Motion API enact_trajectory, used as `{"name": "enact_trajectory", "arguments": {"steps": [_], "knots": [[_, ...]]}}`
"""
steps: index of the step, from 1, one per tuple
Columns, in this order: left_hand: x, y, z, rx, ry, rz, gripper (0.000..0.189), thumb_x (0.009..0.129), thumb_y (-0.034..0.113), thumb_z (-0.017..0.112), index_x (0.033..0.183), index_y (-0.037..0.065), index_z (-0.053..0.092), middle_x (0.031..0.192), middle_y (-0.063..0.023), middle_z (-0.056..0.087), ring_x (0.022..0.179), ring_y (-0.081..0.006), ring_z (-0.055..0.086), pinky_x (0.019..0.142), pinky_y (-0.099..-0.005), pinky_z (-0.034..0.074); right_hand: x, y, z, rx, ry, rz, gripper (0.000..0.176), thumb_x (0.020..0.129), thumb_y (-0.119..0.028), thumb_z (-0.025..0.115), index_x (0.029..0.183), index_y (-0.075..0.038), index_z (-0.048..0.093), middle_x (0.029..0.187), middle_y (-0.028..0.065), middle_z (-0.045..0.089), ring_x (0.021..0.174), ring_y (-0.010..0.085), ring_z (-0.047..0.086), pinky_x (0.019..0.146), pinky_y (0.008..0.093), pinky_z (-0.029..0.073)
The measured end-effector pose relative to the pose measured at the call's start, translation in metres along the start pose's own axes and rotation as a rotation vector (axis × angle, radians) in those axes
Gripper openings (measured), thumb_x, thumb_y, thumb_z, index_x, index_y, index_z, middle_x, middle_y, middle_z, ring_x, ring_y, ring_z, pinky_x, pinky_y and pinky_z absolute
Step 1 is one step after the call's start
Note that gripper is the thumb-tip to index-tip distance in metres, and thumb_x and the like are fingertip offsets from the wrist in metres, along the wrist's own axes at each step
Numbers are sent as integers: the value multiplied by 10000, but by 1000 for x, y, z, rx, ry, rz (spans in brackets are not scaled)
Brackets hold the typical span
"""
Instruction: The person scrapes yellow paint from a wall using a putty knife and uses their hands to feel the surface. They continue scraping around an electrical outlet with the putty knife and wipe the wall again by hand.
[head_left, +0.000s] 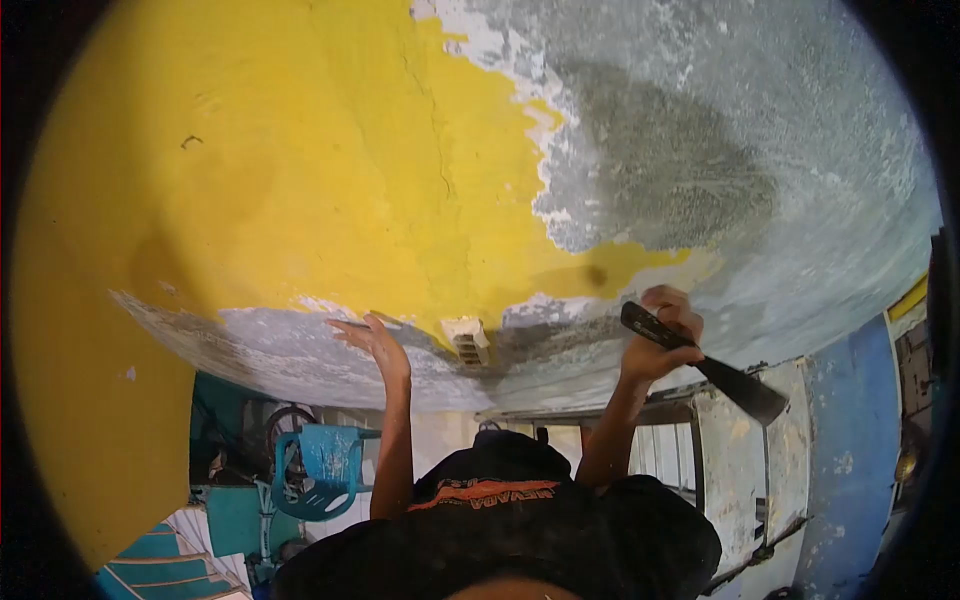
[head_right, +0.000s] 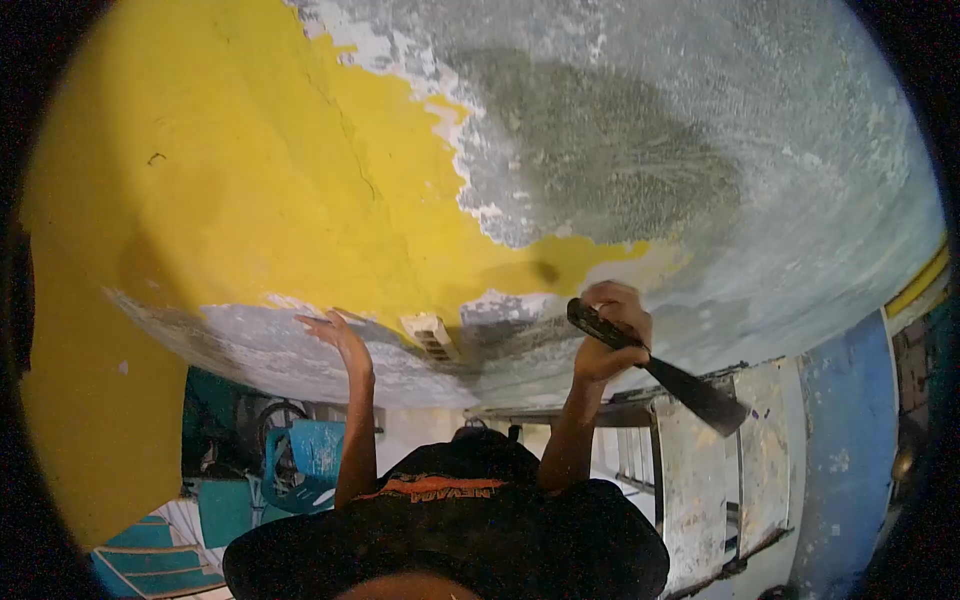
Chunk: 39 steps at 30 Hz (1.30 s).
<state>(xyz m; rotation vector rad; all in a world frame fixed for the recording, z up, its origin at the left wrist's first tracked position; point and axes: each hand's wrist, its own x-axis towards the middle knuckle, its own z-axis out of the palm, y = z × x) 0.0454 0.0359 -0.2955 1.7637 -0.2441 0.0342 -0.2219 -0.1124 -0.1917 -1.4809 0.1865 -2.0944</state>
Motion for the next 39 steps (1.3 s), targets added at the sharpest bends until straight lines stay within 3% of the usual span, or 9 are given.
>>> {"name": "enact_trajectory", "arguments": {"steps": [1,3,8,21,25,26,31,33,39], "knots": [[5,-4,4,-9,8,10,842,896,623,267,1427,116,-145,1452,-266,-160,1339,-426,-163,1072,-529,-30,9,6,3,-78,33,-114,663,910,-612,180,870,-31,496,866,212,585,837,294,560,807,422,445],[17,-15,13,10,168,73,867,890,627,273,1423,86,-144,1439,-290,-169,1331,-454,-152,1069,-537,-29,19,19,-2,-157,26,-210,702,924,-576,98,1010,-29,528,1158,288,510,1120,416,482,1005,525,324],[31,-32,15,64,289,243,907,864,659,293,1435,60,-78,1471,-259,-79,1341,-462,-80,1072,-538,-15,46,41,19,-223,196,-341,665,934,-520,77,1222,-65,466,1357,300,323,1276,424,313,1068,557,211],[37,-36,26,-40,479,320,811,897,616,244,1440,34,87,1487,-227,-1,1371,-389,-14,1078,-533,38,40,54,32,-306,142,-354,703,904,-531,110,1250,-49,488,1373,229,365,1300,399,286,1070,568,173],[41,-39,33,-237,498,349,750,924,558,248,1440,34,99,1487,-226,9,1372,-384,3,1085,-509,45,47,47,41,-558,138,-370,701,915,-495,100,1239,-7,484,1323,234,430,1283,414,312,1062,560,197],[45,-57,27,-20,495,359,738,933,542,241,1436,21,95,1488,-221,6,1373,-377,21,1091,-492,63,44,42,42,-634,142,-375,694,921,-474,92,1234,4,485,1309,237,446,1278,419,319,1061,556,206],[65,-60,10,-149,570,293,734,929,549,282,1440,51,113,1492,-188,52,1370,-344,98,1101,-464,129,41,38,37,-648,64,-321,672,926,-426,82,1208,10,509,1332,230,422,1278,416,323,1065,547,209],[84,-56,0,-413,588,102,762,914,576,296,1445,67,94,1494,-176,39,1365,-338,116,1097,-468,170,43,43,40,-459,109,-325,649,926,-415,112,1204,11,515,1340,223,416,1283,412,317,1066,539,214],[107,-62,-21,-594,531,9,782,906,594,281,1448,80,49,1497,-152,-32,1361,-325,120,1094,-458,193,44,37,44,-700,101,-330,674,920,-406,105,1141,27,572,1321,212,446,1288,396,317,1072,521,215]]}}
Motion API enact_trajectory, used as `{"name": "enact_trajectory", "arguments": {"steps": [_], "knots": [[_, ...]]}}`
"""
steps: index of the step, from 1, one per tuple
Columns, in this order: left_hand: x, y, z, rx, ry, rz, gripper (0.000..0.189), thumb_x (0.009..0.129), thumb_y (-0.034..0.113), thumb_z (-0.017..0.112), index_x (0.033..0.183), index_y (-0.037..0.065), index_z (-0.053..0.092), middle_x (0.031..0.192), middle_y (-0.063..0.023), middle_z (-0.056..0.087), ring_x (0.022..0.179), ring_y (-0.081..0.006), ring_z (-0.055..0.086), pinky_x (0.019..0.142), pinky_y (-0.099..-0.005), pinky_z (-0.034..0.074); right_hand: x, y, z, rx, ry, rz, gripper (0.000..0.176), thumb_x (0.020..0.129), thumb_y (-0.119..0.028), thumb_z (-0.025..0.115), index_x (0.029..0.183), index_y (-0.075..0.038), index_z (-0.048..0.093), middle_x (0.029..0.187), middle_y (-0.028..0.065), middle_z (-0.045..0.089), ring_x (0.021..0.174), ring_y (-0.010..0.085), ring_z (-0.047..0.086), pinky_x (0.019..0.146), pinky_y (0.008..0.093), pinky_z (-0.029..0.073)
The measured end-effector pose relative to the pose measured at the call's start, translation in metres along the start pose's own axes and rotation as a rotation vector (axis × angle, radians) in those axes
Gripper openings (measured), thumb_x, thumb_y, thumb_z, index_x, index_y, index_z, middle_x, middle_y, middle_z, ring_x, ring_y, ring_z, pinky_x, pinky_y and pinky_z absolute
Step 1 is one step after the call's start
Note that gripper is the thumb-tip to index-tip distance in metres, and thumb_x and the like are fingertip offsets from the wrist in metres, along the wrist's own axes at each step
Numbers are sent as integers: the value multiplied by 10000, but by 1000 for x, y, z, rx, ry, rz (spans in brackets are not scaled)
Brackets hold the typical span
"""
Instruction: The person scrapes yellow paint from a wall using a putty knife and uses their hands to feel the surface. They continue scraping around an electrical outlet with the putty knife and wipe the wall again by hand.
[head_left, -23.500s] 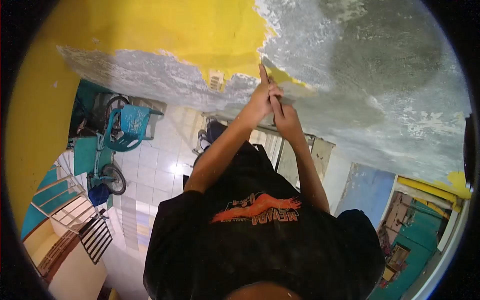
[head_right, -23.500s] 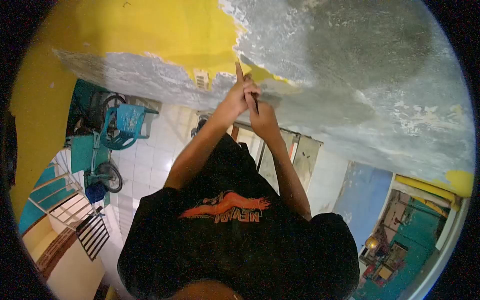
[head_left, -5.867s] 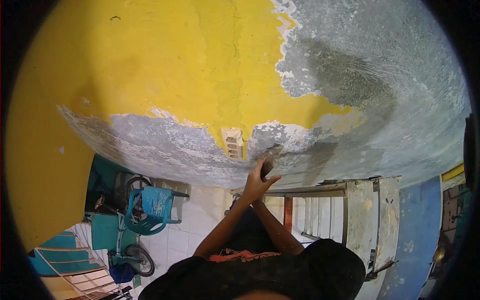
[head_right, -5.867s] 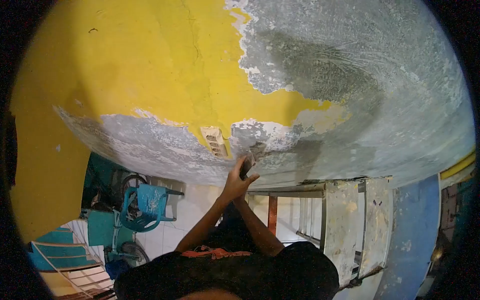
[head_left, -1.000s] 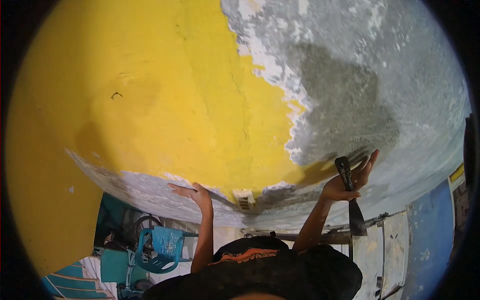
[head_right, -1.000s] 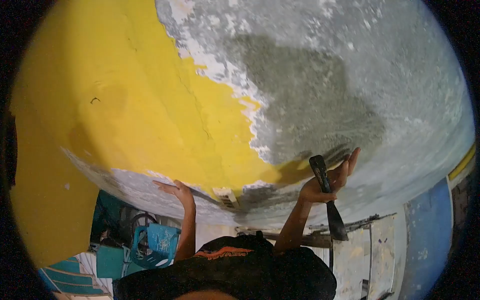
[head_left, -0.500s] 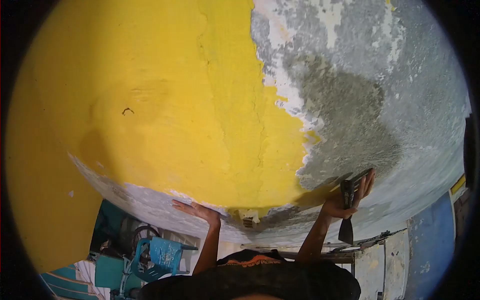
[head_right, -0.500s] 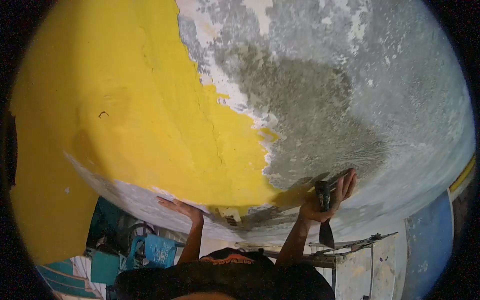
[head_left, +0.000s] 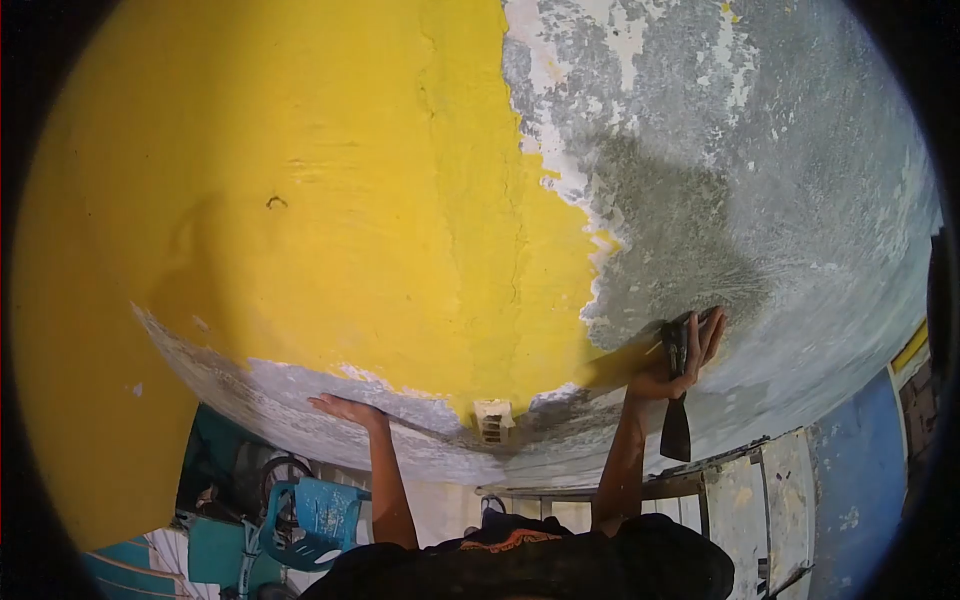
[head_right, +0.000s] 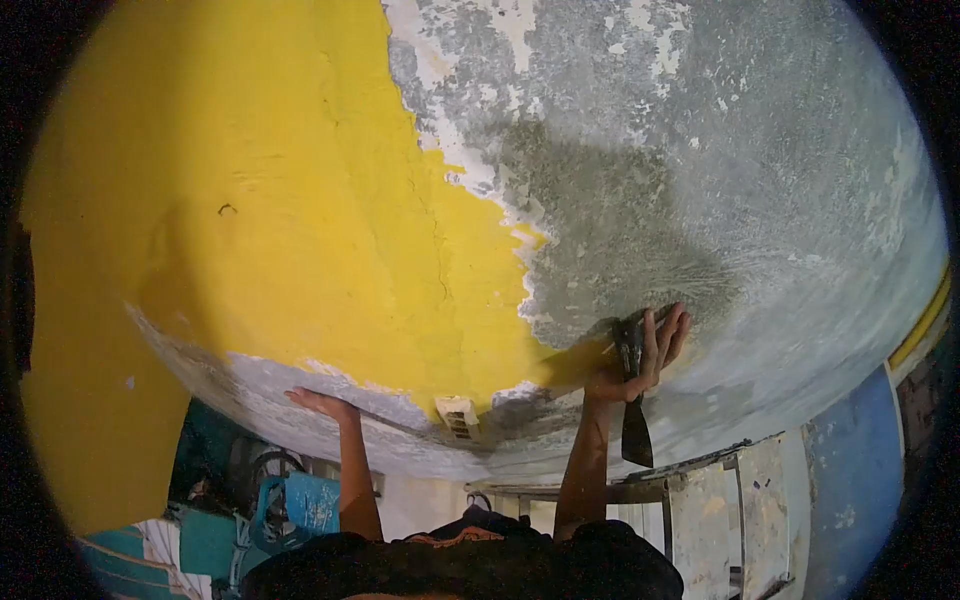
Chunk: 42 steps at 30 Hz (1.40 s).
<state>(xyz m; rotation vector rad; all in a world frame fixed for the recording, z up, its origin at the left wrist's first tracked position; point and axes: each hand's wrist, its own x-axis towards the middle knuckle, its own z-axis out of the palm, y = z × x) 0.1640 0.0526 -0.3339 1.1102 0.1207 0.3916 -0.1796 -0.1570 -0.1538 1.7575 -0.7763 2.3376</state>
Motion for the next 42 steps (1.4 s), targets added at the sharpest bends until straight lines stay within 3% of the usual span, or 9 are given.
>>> {"name": "enact_trajectory", "arguments": {"steps": [4,10,17,20,22,27,32,39,42], "knots": [[20,-32,-22,274,-29,116,784,911,595,259,1448,81,9,1501,-147,-47,1375,-311,80,1110,-442,119,-3,9,1,58,29,-37,712,916,-411,81,1113,40,596,1312,199,461,1285,385,331,1084,506,202],[1,-40,-71,194,-316,-174,815,877,663,250,1453,169,-49,1517,-76,-64,1394,-269,12,1105,-476,56,-6,10,-9,154,-3,0,678,905,-403,124,1089,19,621,1296,218,472,1290,422,304,1065,549,195],[-102,-103,-192,583,-916,-765,841,839,709,291,1450,147,151,1496,-79,172,1361,-269,180,1046,-514,192,-28,-35,-56,287,-359,209,675,904,-439,149,1149,22,578,1312,185,468,1317,348,289,1082,481,176],[-166,-90,-220,676,-1061,-975,839,826,721,312,1410,120,290,1421,-114,341,1294,-272,328,1023,-484,255,-89,-48,-70,745,-749,524,474,930,-261,258,1115,46,569,1241,200,516,1204,315,432,1028,416,293],[-199,-67,-223,646,-1155,-1070,823,833,715,305,1377,98,349,1367,-122,409,1253,-272,388,1015,-461,287,-181,-37,-90,671,-929,931,417,945,-237,303,1024,50,595,1056,146,600,1046,259,540,902,344,396],[-227,3,-195,461,-1299,-996,690,902,605,307,1323,68,411,1287,-100,477,1165,-225,468,923,-374,381,-179,-99,-93,1224,-1238,1182,416,958,-278,314,698,-21,513,502,51,457,563,192,532,725,337,461],[-211,73,-124,259,-1329,-756,553,973,467,249,1296,52,420,1223,-103,514,1128,-198,491,951,-319,374,-187,-94,-98,1656,-888,1880,448,981,-387,290,662,-101,421,414,-33,268,347,94,285,397,244,308],[-234,91,-33,303,-1479,-298,446,969,363,385,1181,-15,493,1117,-146,585,1007,-184,573,843,-289,450,-215,-73,-113,1487,-1012,1941,443,964,-414,334,608,-150,352,408,-37,242,316,88,196,337,245,180],[-247,85,-32,163,-1680,-555,406,960,338,425,1047,-37,556,927,-137,650,779,-158,636,676,-254,494,-233,-57,-120,1628,-851,1982,432,964,-393,349,605,-152,335,409,-31,246,316,92,198,335,241,170]]}}
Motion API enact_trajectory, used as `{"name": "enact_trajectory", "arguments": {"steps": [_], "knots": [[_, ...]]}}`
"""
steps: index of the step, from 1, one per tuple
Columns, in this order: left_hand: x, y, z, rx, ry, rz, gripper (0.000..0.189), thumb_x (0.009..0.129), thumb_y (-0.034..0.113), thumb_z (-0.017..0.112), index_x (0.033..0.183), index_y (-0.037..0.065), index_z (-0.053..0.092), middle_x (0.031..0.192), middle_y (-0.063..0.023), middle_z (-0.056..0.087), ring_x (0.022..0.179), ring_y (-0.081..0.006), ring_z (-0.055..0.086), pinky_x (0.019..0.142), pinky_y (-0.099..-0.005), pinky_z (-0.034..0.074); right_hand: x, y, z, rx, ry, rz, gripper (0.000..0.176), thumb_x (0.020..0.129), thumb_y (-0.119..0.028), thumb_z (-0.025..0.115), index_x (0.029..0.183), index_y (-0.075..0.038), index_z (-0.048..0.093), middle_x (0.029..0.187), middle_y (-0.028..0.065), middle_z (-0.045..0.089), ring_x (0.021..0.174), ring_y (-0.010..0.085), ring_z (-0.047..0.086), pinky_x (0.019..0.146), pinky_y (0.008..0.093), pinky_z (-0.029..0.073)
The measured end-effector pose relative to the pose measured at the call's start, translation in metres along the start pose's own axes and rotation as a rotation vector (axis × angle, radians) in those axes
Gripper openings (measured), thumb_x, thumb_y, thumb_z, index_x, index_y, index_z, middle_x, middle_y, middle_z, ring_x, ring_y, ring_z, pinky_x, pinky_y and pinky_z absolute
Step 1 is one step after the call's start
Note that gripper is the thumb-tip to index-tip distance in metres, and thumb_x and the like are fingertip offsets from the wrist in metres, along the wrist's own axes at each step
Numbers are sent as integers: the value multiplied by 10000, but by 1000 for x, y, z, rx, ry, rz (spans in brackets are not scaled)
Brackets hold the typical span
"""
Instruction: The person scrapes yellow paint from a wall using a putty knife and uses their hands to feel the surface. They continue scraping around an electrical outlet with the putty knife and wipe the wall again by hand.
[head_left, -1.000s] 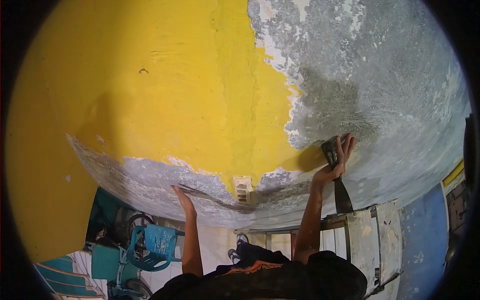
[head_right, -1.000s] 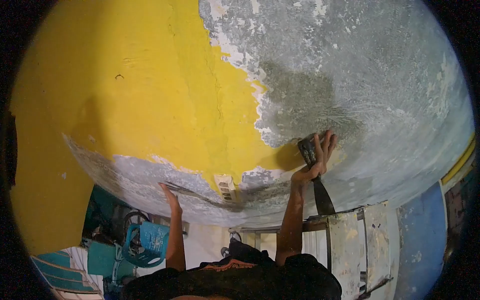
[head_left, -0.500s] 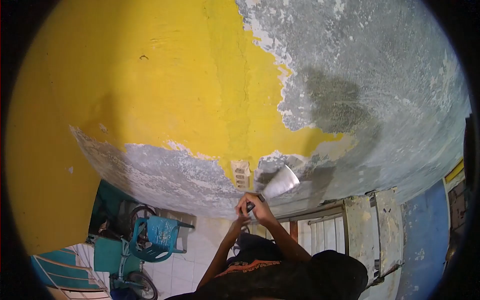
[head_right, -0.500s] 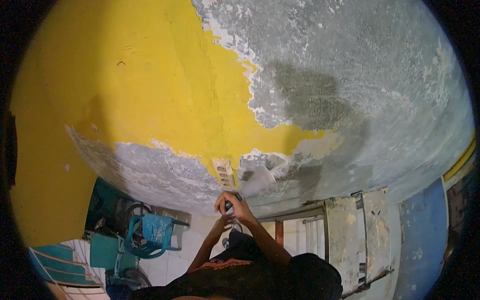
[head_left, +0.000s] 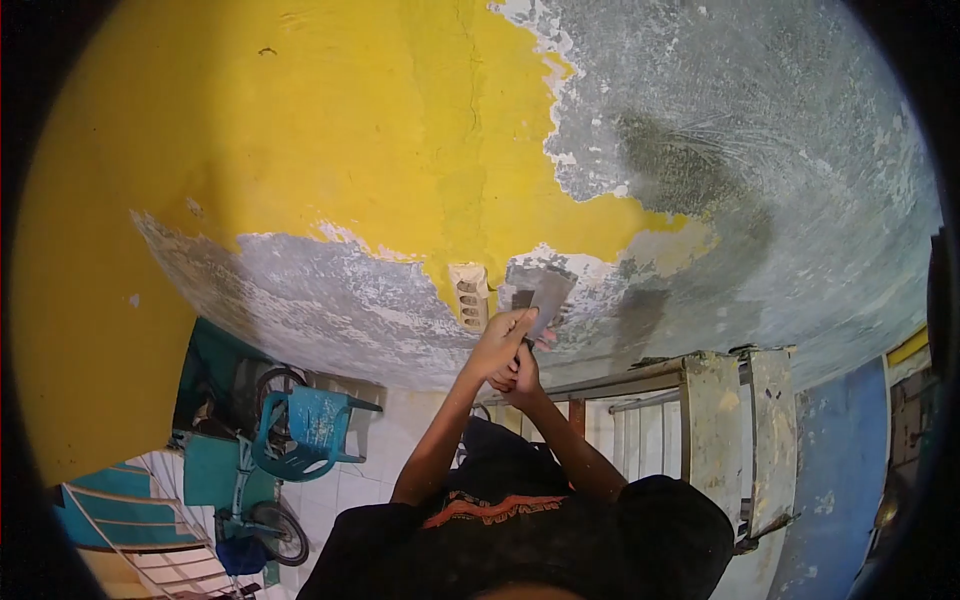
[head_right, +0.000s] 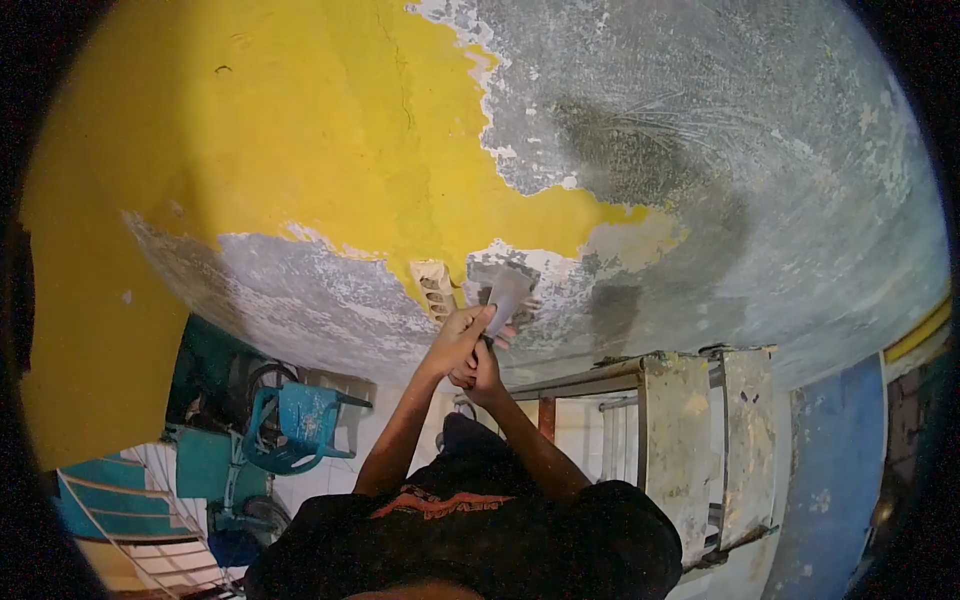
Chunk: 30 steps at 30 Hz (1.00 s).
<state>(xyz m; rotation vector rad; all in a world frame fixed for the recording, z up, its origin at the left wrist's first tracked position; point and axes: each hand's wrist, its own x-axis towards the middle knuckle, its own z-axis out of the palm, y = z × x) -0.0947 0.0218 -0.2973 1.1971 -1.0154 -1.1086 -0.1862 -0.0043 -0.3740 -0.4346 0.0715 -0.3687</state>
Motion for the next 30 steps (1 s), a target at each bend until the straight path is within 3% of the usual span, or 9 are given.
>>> {"name": "enact_trajectory", "arguments": {"steps": [5,9,14,15,19,22,26,29,30], "knots": [[13,7,1,40,217,165,378,962,289,436,891,-41,607,734,-100,656,612,-123,612,542,-242,480,16,-18,26,-267,326,-47,346,976,-365,336,720,-142,402,460,-38,273,342,82,237,349,239,211],[25,53,8,110,252,246,373,956,284,452,856,-40,607,686,-90,643,586,-111,597,545,-238,471,30,-37,33,-325,278,-95,367,939,-477,388,710,-192,421,493,-60,309,329,61,244,325,233,201],[1,7,15,115,292,187,382,944,280,471,770,-24,622,642,-74,625,575,-104,584,525,-242,450,24,14,-35,-604,295,-345,170,965,-298,389,1070,-180,452,639,-34,420,427,63,383,382,224,284],[-5,2,17,125,307,188,391,944,286,466,755,-17,624,637,-72,623,563,-100,574,515,-240,440,1,4,-8,-235,228,-91,207,957,-291,409,1141,-198,425,650,-43,429,438,52,393,379,214,293],[16,46,10,184,366,224,379,944,279,468,757,-15,618,617,-58,609,529,-88,538,501,-228,421,41,-17,24,-403,508,-296,195,950,-373,432,981,-193,499,551,-97,352,379,25,329,337,187,251],[29,99,21,133,315,345,382,948,276,467,738,-17,597,596,-36,589,500,-79,512,478,-232,406,34,-66,68,-320,282,-224,203,949,-359,442,1037,-188,505,586,-93,371,394,17,340,332,184,241],[18,72,23,126,382,305,371,947,265,473,741,-17,599,598,-37,591,503,-75,514,472,-231,401,29,-37,47,-405,341,-257,203,948,-358,444,1019,-181,510,583,-88,381,391,19,331,331,195,246],[-3,8,22,219,379,235,364,944,260,483,738,-18,598,599,-41,592,503,-72,513,467,-231,398,36,12,-17,2,174,-357,290,959,-333,398,1202,-190,465,830,-24,539,536,65,455,424,211,337],[-10,-5,24,144,430,189,366,942,253,482,719,-13,598,591,-43,589,504,-74,517,471,-228,400,25,6,15,-1,472,-203,239,951,-320,430,1144,-179,431,686,-36,448,457,55,390,387,206,305]]}}
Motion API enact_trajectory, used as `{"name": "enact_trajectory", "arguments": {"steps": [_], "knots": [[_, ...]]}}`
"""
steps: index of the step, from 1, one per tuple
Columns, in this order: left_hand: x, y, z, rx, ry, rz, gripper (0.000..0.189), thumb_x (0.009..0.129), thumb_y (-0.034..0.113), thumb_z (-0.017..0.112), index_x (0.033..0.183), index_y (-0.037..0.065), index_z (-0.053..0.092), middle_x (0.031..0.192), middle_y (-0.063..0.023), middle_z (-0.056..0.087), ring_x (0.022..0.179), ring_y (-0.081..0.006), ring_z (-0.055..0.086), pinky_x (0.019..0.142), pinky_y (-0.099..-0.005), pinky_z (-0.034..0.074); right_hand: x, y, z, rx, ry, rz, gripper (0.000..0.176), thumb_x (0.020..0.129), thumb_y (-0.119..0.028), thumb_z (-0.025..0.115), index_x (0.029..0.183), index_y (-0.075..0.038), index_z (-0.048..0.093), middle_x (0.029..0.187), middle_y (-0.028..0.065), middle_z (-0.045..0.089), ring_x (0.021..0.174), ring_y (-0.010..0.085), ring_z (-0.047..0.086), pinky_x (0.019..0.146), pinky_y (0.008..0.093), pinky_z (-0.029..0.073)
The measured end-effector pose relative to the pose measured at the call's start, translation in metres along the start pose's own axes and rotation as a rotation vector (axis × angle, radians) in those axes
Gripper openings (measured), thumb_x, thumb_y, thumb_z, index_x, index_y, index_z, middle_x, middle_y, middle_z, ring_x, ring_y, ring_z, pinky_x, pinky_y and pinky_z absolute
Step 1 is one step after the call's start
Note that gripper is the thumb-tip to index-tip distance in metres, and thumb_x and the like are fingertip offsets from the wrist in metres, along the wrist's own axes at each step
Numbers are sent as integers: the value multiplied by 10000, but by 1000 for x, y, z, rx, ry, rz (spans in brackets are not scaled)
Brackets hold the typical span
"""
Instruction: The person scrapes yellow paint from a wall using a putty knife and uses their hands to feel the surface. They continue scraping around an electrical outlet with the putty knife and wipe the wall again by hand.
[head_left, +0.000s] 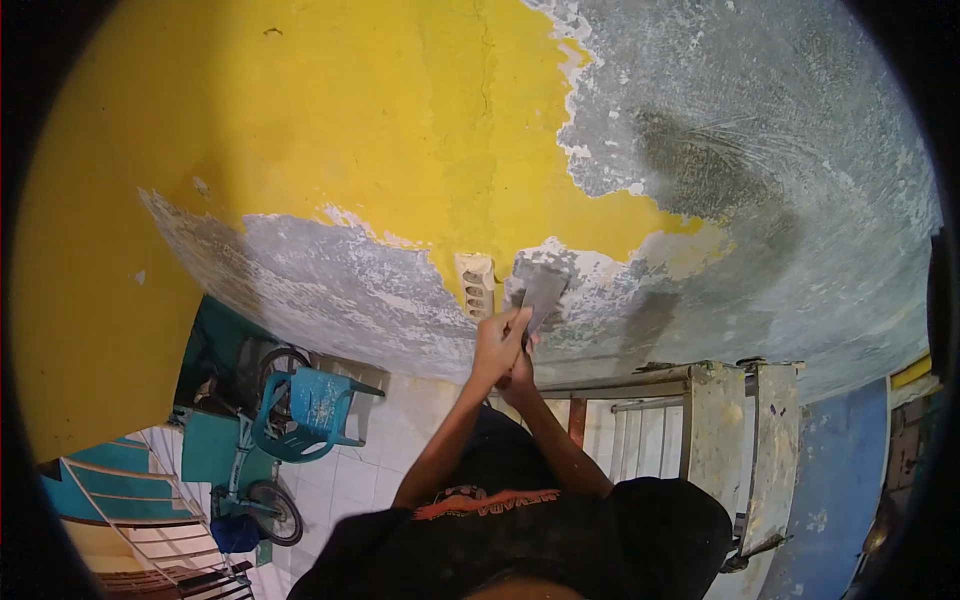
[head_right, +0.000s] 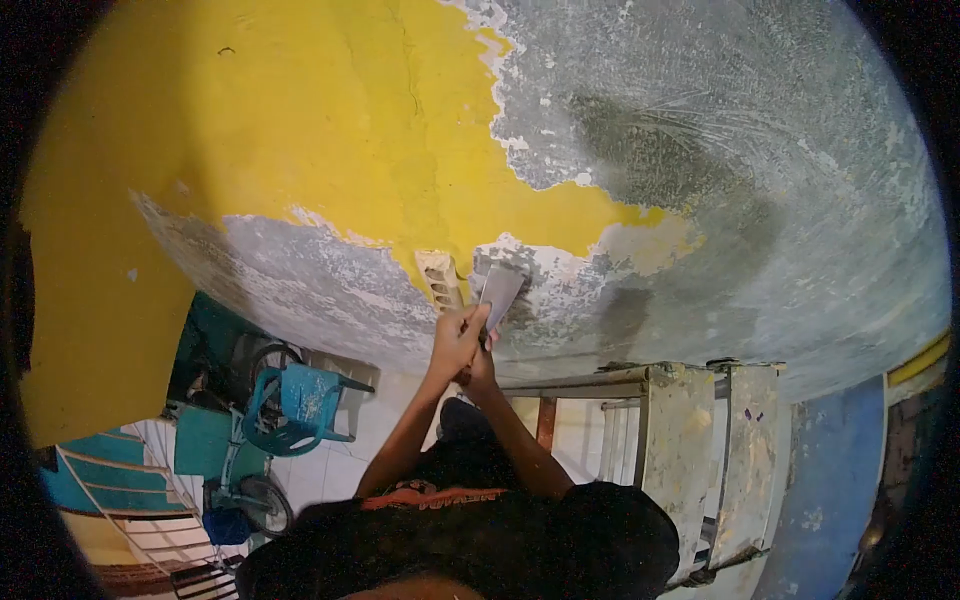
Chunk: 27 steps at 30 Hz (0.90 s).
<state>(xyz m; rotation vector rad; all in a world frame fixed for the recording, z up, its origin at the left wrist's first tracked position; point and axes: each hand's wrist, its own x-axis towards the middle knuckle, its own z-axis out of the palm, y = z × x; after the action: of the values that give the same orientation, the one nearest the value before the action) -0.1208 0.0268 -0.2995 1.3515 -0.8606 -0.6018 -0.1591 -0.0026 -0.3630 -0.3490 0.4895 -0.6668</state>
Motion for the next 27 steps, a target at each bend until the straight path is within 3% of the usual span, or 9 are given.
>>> {"name": "enact_trajectory", "arguments": {"steps": [1,7,10,11,15,17,22,25,27], "knots": [[-2,-3,-1,-55,53,-62,369,940,246,482,701,-9,598,583,-45,585,505,-75,521,474,-226,402,-10,-5,16,-68,289,147,210,942,-307,462,1085,-169,397,543,-47,356,378,44,325,351,201,274],[56,66,19,-165,-56,109,342,939,244,495,747,-19,601,604,-48,596,501,-65,507,464,-225,394,-8,-83,37,-328,-222,-54,146,944,-318,447,978,-178,431,569,-62,382,402,34,344,362,182,262],[53,72,21,-237,-49,105,346,938,244,495,739,-21,594,588,-50,589,493,-67,505,458,-225,391,-17,-79,44,-352,-217,-109,136,948,-305,434,1006,-182,431,577,-57,387,400,33,335,361,185,251],[47,59,19,-157,-22,82,347,936,246,497,736,-22,592,579,-50,585,485,-68,505,452,-227,390,-6,-58,30,-323,-64,-101,135,948,-292,436,1032,-186,431,577,-53,383,399,29,323,359,185,242],[9,-7,0,54,41,75,369,928,258,509,705,-26,582,556,-47,579,460,-73,507,434,-234,385,-1,-3,-8,-125,-215,-75,153,948,-306,436,1037,-181,441,581,-53,387,399,32,328,359,190,246],[12,-12,-6,107,47,75,377,927,263,511,697,-27,581,555,-48,580,456,-74,508,430,-237,384,-18,-7,15,-234,16,-1,186,947,-349,428,996,-171,446,575,-59,372,383,34,311,350,195,242],[32,24,-2,-158,-33,-105,406,933,289,500,679,-15,589,565,-35,577,482,-84,517,450,-235,386,-20,-30,9,-109,-169,179,206,958,-370,399,939,-168,435,558,-65,326,365,29,276,335,194,230],[28,21,3,-133,17,-53,402,932,288,504,685,-15,595,547,-36,568,483,-79,517,443,-229,381,-22,-25,12,-339,-88,-43,224,943,-416,403,970,-212,491,587,-93,376,376,10,295,315,191,189],[16,12,5,-23,71,11,395,925,274,519,674,-21,595,532,-31,559,473,-72,506,438,-231,379,-19,-11,-10,-313,-84,-13,231,945,-413,400,1016,-213,490,588,-94,381,377,10,302,318,188,194]]}}
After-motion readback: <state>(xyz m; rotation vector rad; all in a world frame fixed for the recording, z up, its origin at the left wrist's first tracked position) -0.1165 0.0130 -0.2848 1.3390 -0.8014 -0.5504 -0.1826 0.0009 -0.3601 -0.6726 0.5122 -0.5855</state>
